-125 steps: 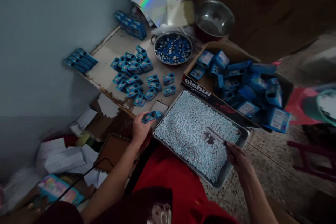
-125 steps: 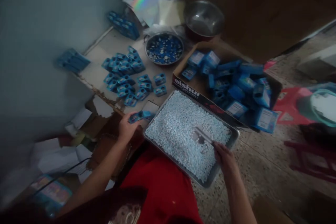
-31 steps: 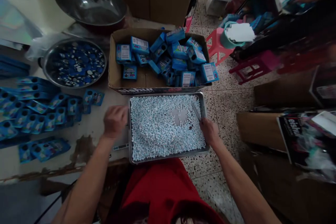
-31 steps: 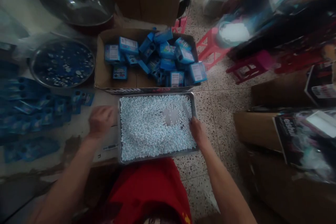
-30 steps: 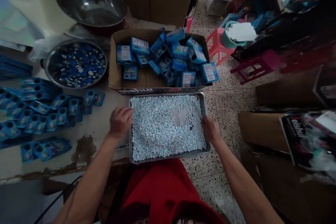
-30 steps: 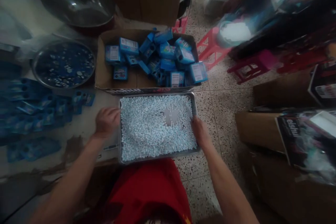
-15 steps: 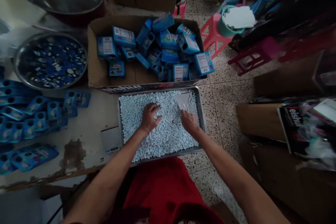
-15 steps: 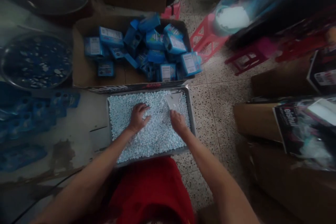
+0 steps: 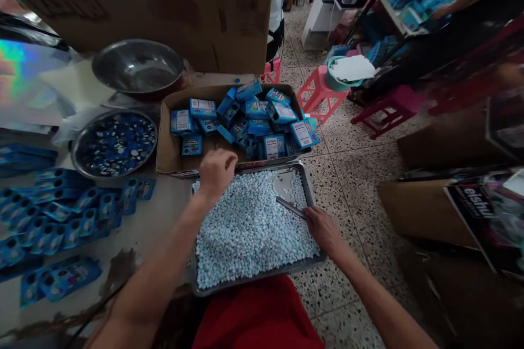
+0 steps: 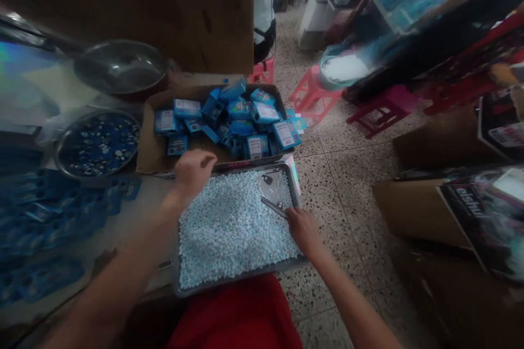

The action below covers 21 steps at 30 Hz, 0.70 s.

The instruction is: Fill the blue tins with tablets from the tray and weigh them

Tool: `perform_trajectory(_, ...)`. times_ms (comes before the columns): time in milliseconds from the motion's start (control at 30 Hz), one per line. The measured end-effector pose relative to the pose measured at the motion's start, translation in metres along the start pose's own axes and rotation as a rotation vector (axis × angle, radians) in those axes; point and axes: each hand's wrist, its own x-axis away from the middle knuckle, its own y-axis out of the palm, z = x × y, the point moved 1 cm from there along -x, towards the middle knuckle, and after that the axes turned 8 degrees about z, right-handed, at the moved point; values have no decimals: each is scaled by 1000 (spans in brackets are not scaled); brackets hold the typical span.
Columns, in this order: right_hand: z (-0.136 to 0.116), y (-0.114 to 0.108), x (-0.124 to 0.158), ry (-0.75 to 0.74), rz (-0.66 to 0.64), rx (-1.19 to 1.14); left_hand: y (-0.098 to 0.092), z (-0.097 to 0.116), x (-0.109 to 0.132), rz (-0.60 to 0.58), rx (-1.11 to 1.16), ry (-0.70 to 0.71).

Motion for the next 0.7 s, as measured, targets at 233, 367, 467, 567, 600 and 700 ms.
perform_trajectory(233,71,-40,31,6,-71,201,82,20,-105,-370,-66,-162)
perform_trajectory(367,72,-7,45,-35,-82,51,106,30,-101,-366,-146,-275)
perform_trajectory(467,35,37,36,-64,-89,-73,102,23,-97,-363,-182,-316)
perform_trajectory(567,-21,78,10,-77,-65,-162,83,0,-95,-320,-174,-315)
perform_trajectory(600,-40,89,-1,-80,-57,-195,74,-10,-94,-285,-136,-311)
perform_trajectory(700,-87,110,-29,-100,-44,-290,30,-33,-82,-94,92,-256)
